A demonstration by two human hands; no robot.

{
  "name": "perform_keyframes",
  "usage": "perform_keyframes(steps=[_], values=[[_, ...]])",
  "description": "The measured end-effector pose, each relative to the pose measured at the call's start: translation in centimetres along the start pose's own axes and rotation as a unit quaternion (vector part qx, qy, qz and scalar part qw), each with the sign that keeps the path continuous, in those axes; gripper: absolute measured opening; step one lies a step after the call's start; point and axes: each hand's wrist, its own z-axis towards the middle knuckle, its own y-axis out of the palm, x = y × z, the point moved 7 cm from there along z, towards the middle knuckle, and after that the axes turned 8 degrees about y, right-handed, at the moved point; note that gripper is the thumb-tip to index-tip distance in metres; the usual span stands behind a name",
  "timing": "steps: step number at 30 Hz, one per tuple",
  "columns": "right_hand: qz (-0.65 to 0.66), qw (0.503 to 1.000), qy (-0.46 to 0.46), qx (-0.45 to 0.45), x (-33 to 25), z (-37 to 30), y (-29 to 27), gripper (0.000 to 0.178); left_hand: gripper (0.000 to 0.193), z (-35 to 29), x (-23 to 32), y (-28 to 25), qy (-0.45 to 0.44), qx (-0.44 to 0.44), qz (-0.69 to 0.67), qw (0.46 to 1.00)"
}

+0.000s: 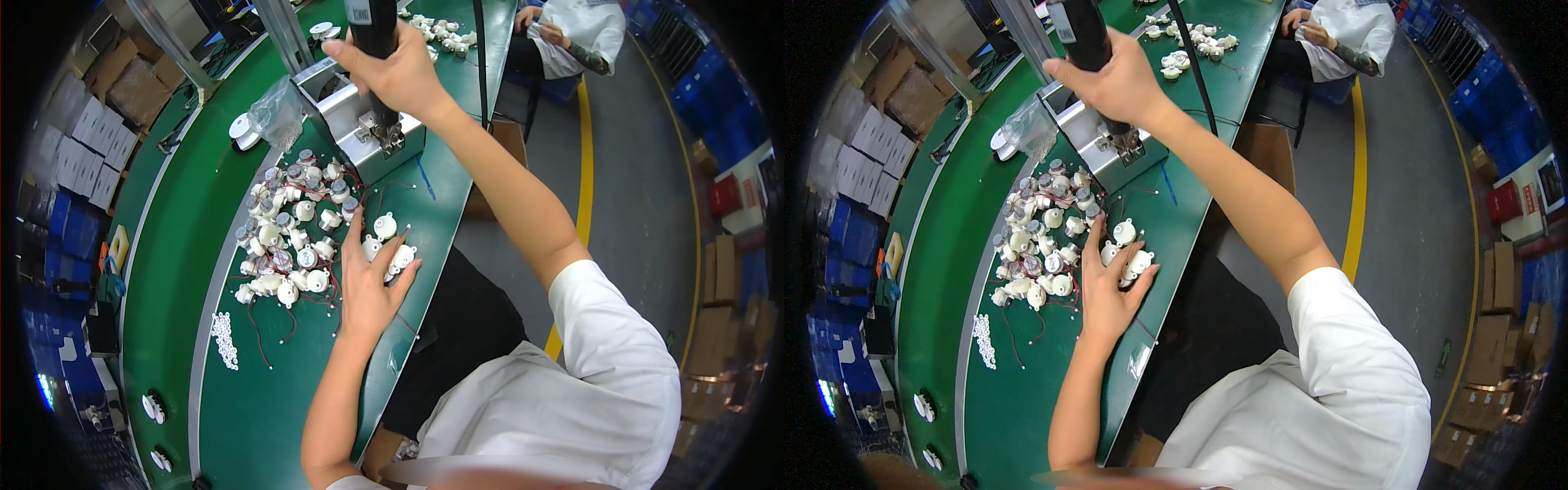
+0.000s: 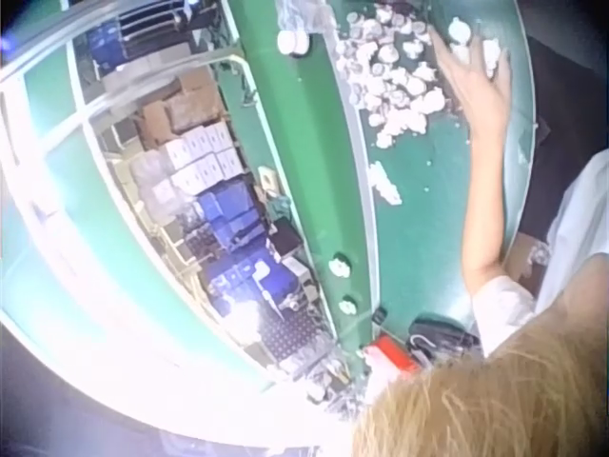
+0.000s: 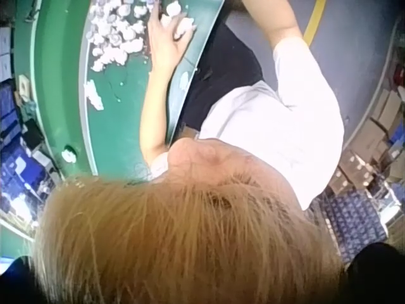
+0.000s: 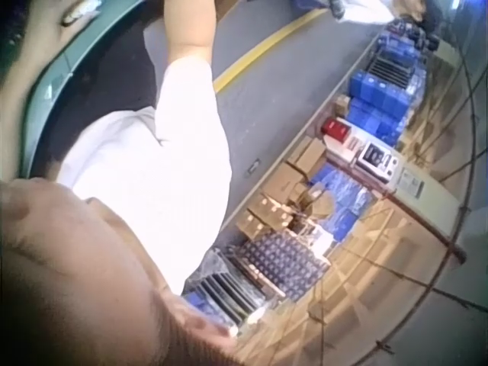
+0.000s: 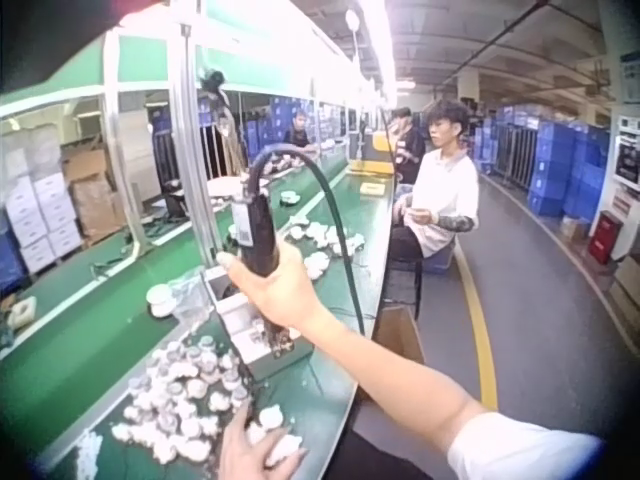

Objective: The person assembles components of light fixtures or electronic bulb housings by securing screws into circuit components, wires, and plastic covers using an electric screwdriver.

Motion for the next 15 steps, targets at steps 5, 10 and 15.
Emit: perform_keyframes(steps=[5,10,15], values=[[-0.011,0.999,-0.002,-0.037,-2.1,-3.2,1.6,0.020,0.037,-1.4,0.1,-0.1,-0.053,-0.019,-0.023,0.998],[0.148,0.977,0.133,-0.080,-3.0,-8.3,4.0,0.028,0.041,-1.4,0.0,0.0,-0.052,-0.017,-0.029,0.998],[0.169,0.959,0.175,-0.145,-3.8,-10.4,6.0,0.029,0.040,-1.2,0.1,-0.1,-0.048,-0.018,-0.036,0.998]])
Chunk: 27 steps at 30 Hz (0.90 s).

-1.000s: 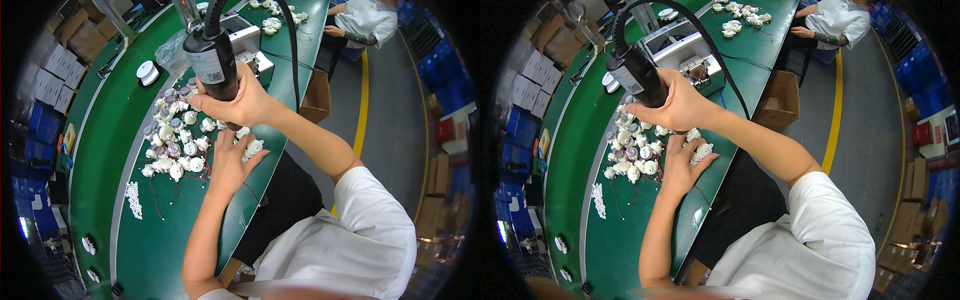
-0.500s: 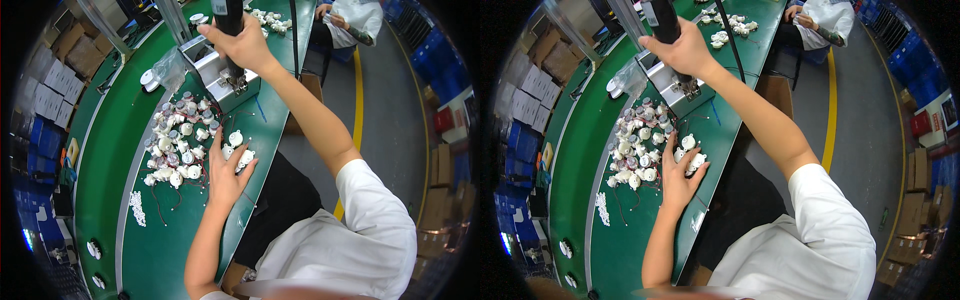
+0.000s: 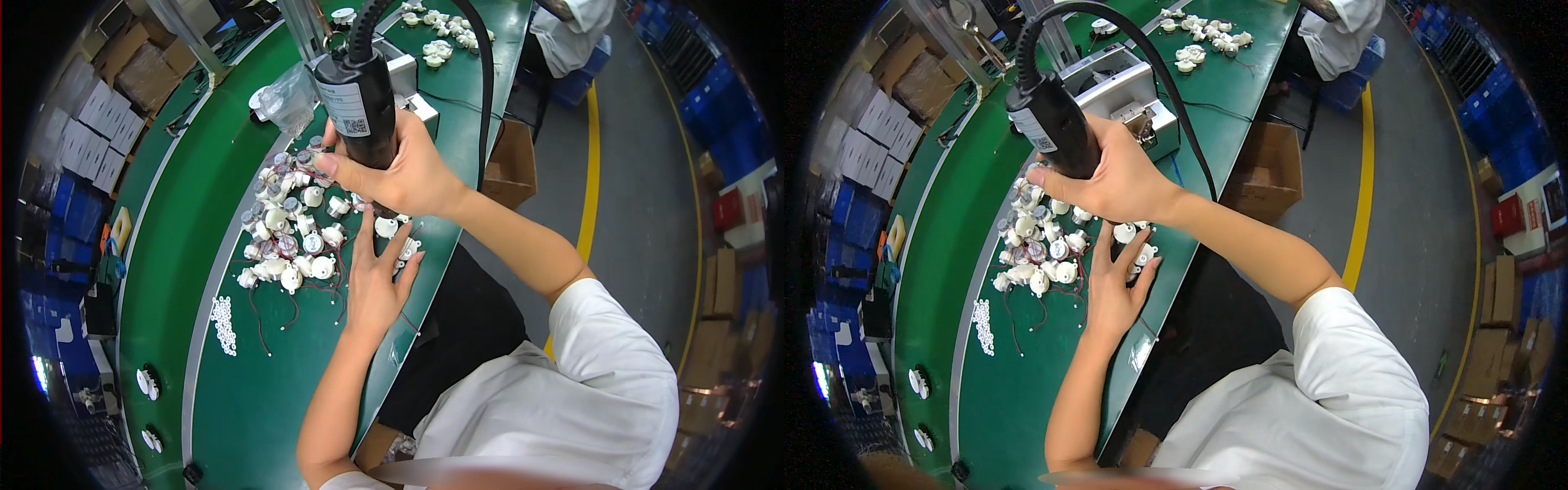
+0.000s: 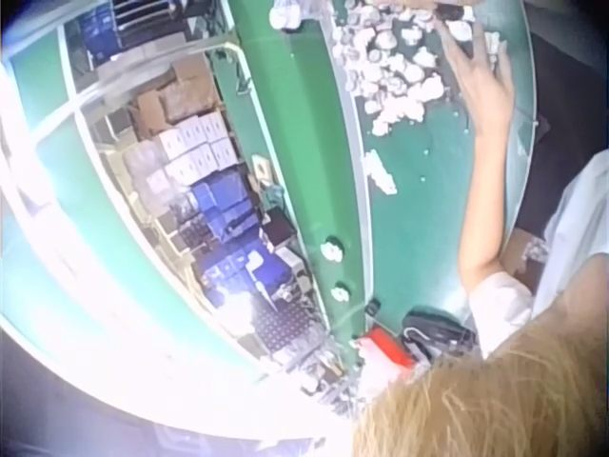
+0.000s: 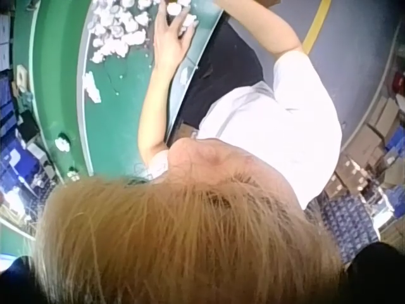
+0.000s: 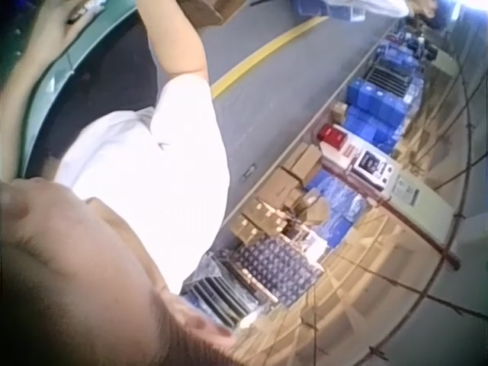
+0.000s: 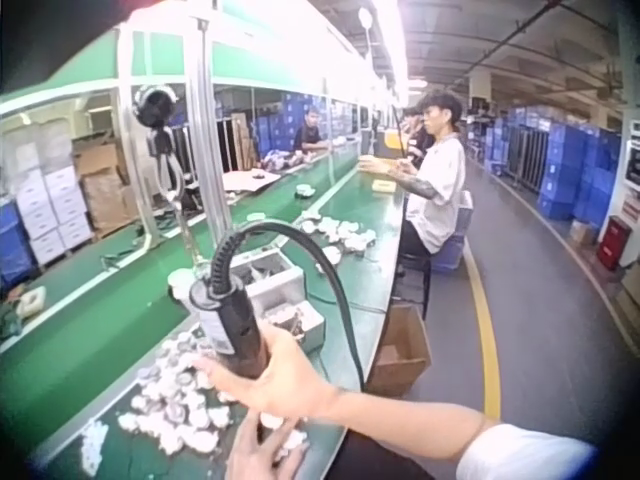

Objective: The person assembles components of light fixtures or electronic bulb housings by securing screws into circuit components, wires, and plastic covers using an electric screwdriver.

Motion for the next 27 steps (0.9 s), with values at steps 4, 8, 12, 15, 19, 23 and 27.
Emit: perform_keyframes(steps=[4,8,12,15,19,23,27], values=[[-0.018,0.999,-0.017,0.037,1.0,-0.1,-0.8,0.031,0.039,0.1,-0.6,0.6,-0.021,-0.013,-0.042,0.999],[0.012,0.999,-0.007,0.033,1.1,-0.1,-0.7,0.033,0.039,0.2,-0.8,0.7,-0.013,-0.025,-0.020,0.999],[0.000,0.998,-0.037,0.044,0.9,-0.1,-0.7,0.031,0.039,0.3,-0.8,0.7,-0.012,-0.023,-0.018,1.000],[0.003,0.999,-0.015,0.029,1.1,0.0,-0.9,0.029,0.038,0.4,-0.7,0.7,-0.003,-0.016,-0.012,1.000],[-0.010,0.997,-0.066,0.036,-1.6,1.5,-1.5,0.020,0.038,0.2,-0.3,0.1,0.048,0.027,0.063,0.996],[0.061,0.962,-0.252,0.084,-7.2,7.0,-6.8,0.021,0.036,0.5,0.2,0.2,0.030,0.014,0.031,0.999],[0.111,0.952,-0.197,0.205,-6.6,14.4,-12.1,0.013,0.035,0.1,-0.2,0.3,0.005,0.015,0.005,1.000]])
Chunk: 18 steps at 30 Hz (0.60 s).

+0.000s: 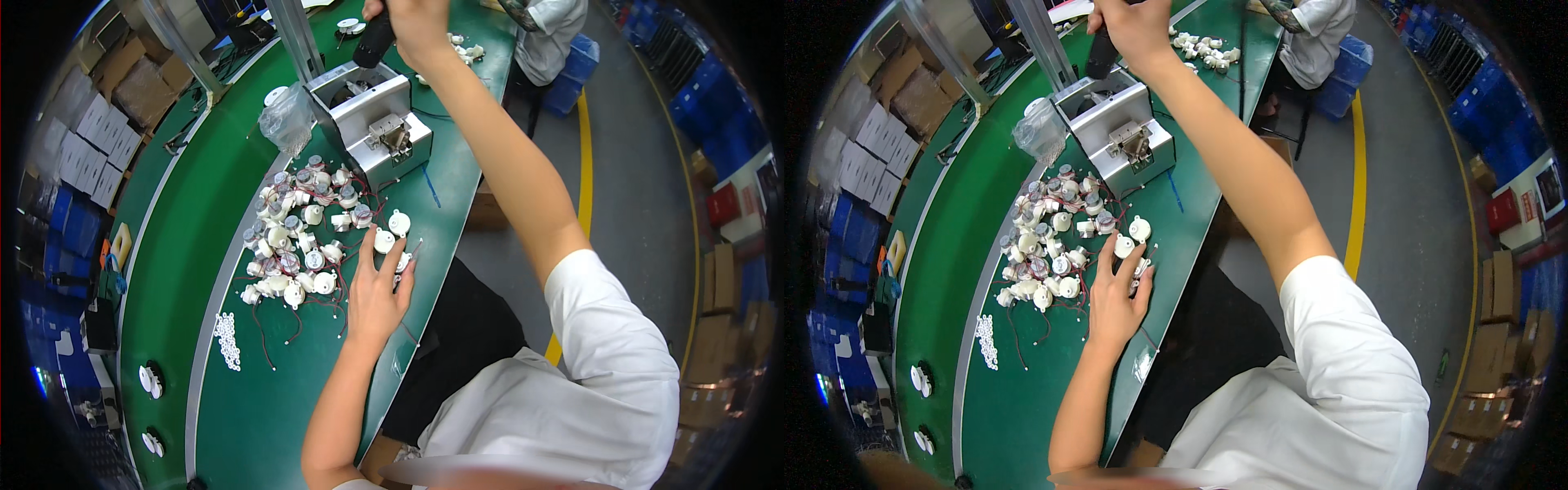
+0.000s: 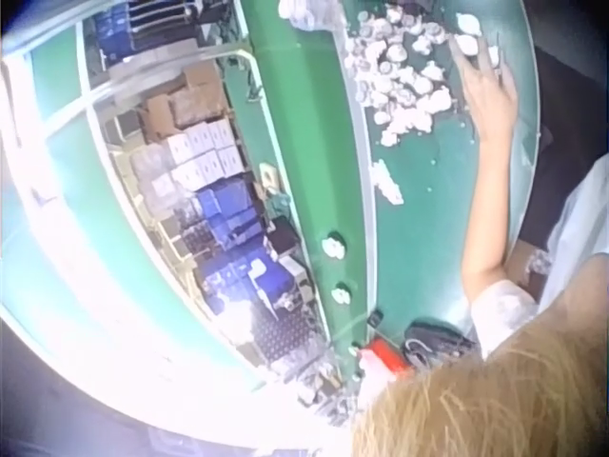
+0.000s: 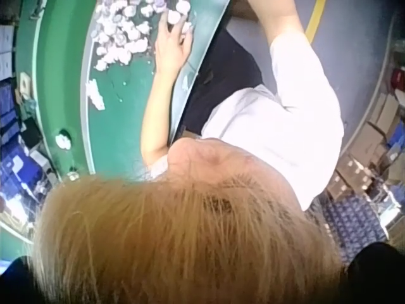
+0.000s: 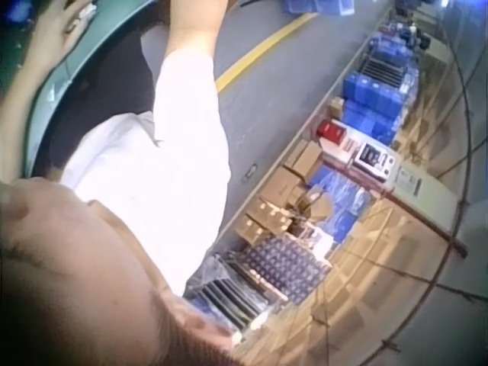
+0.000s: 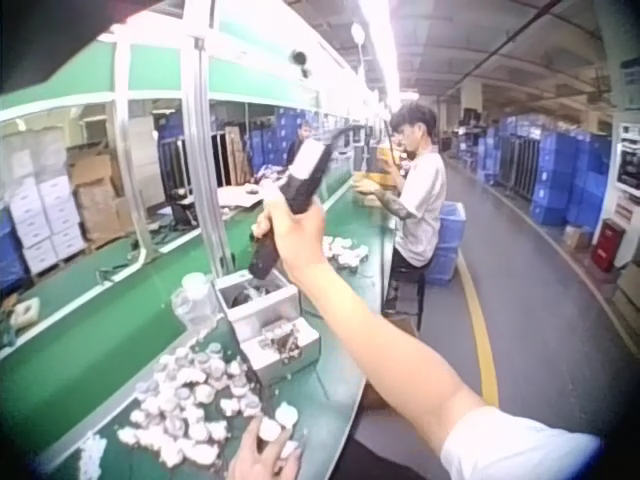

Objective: The person assembles components of light fixtures or electronic bulb housings by securing screws into circuit components, wires, and plastic covers using an electric screwdriver.

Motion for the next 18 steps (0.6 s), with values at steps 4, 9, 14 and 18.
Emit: perform_keyframes(steps=[4,9,14,18], values=[[-0.339,0.925,-0.136,0.108,0.2,1.0,-2.8,0.028,0.035,0.1,0.2,-0.3,0.077,0.013,0.053,0.996],[-0.125,0.986,-0.093,0.051,-2.9,-2.6,-3.7,0.030,0.040,0.1,0.3,-0.5,0.039,0.030,0.041,0.998],[-0.225,0.966,-0.038,-0.121,-1.4,-8.2,0.3,0.027,0.043,0.3,0.3,-0.2,0.052,-0.001,0.042,0.998],[-0.234,0.961,-0.004,-0.144,1.4,-8.5,-0.1,0.021,0.046,0.6,0.6,-0.1,0.070,-0.008,0.033,0.997]])
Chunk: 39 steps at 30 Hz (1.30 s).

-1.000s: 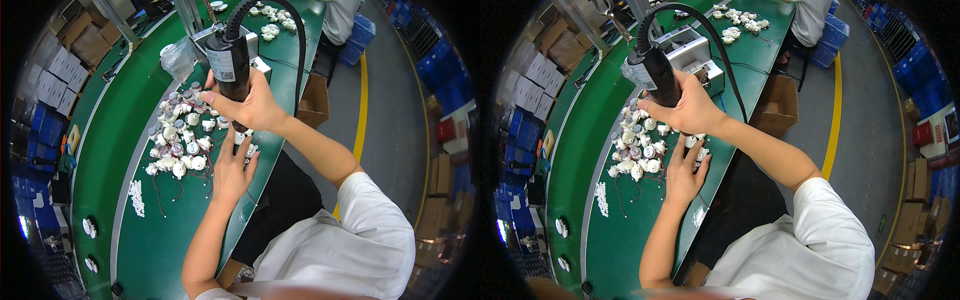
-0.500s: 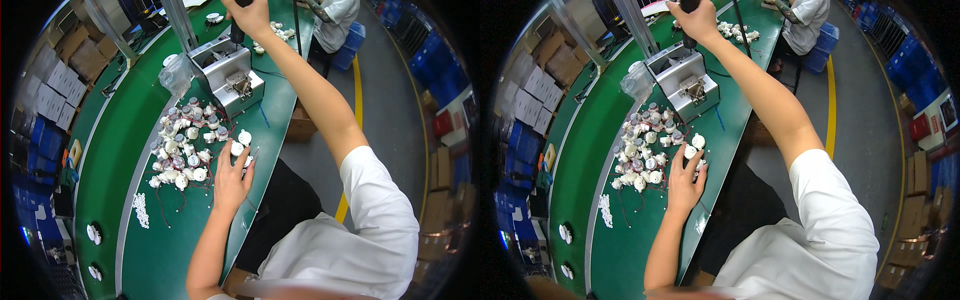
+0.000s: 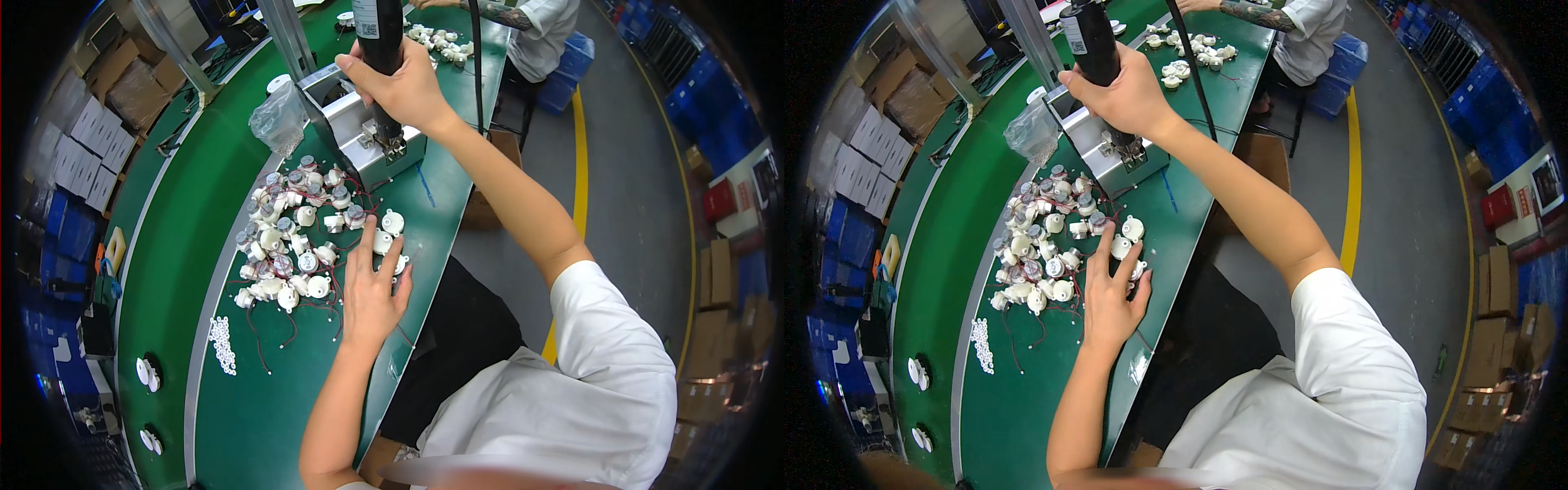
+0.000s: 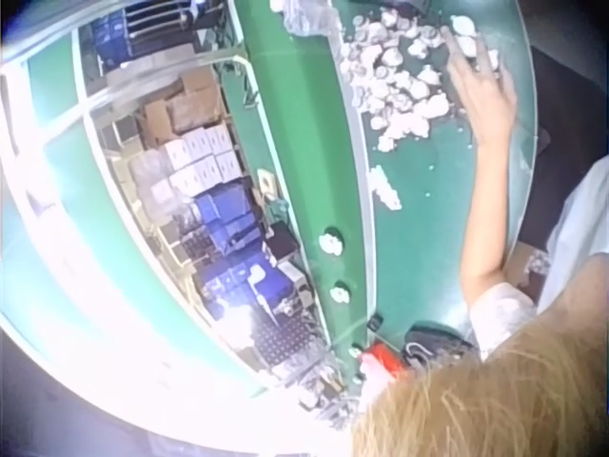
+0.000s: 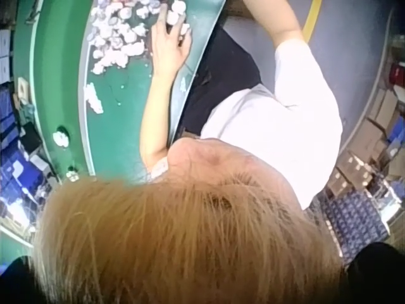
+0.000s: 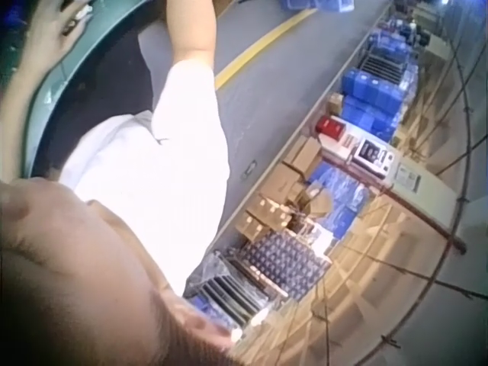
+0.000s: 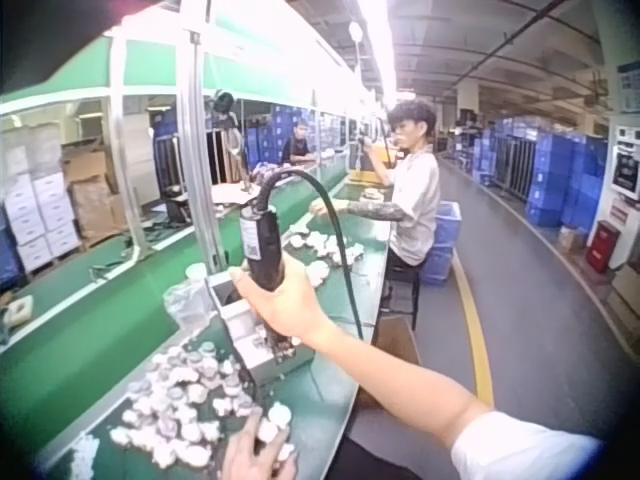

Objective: The person assembles components of light fixtures or electronic bulb housings by securing screws into circuit components, wires, and plastic covers using an electric screwdriver.

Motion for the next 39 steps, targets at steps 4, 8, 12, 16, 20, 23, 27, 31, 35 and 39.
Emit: perform_keyframes(steps=[4,8,12,16,20,23,27,31,35,39], values=[[-0.038,0.999,-0.007,0.020,-1.0,-1.9,0.8,0.017,0.049,-0.3,-0.1,0.3,0.010,-0.007,0.024,1.000],[0.059,0.991,0.122,-0.019,-2.0,-5.9,2.2,0.027,0.049,-0.4,0.0,0.3,0.005,-0.015,0.022,1.000],[0.163,0.973,0.155,-0.060,-2.7,-9.6,4.8,0.030,0.050,-0.4,0.1,0.4,0.011,-0.015,0.034,0.999],[0.139,0.978,0.148,-0.048,-1.7,-10.3,5.3,0.031,0.050,-0.4,0.2,0.4,0.006,-0.012,0.040,0.999],[0.123,0.981,0.139,-0.062,-1.9,-10.3,5.3,0.029,0.049,-0.3,0.3,0.3,0.009,-0.012,0.035,0.999],[0.149,0.974,0.161,-0.050,-1.5,-10.5,5.4,0.026,0.048,-0.4,0.3,0.4,0.009,-0.015,0.039,0.999],[0.110,0.979,0.157,-0.072,-1.8,-11.0,5.4,0.025,0.046,-0.3,0.3,0.5,0.001,-0.018,0.037,0.999],[0.145,0.978,0.132,-0.067,-1.5,-11.1,5.6,0.024,0.044,0.0,0.8,0.4,-0.006,-0.001,0.010,1.000],[0.159,0.976,0.133,-0.067,-1.4,-11.1,5.8,0.023,0.040,-0.3,0.1,0.4,-0.031,0.017,-0.005,0.999],[0.117,0.982,0.121,-0.084,-2.2,-11.3,6.1,0.025,0.039,-0.4,-0.4,0.6,-0.026,0.007,-0.007,1.000]])
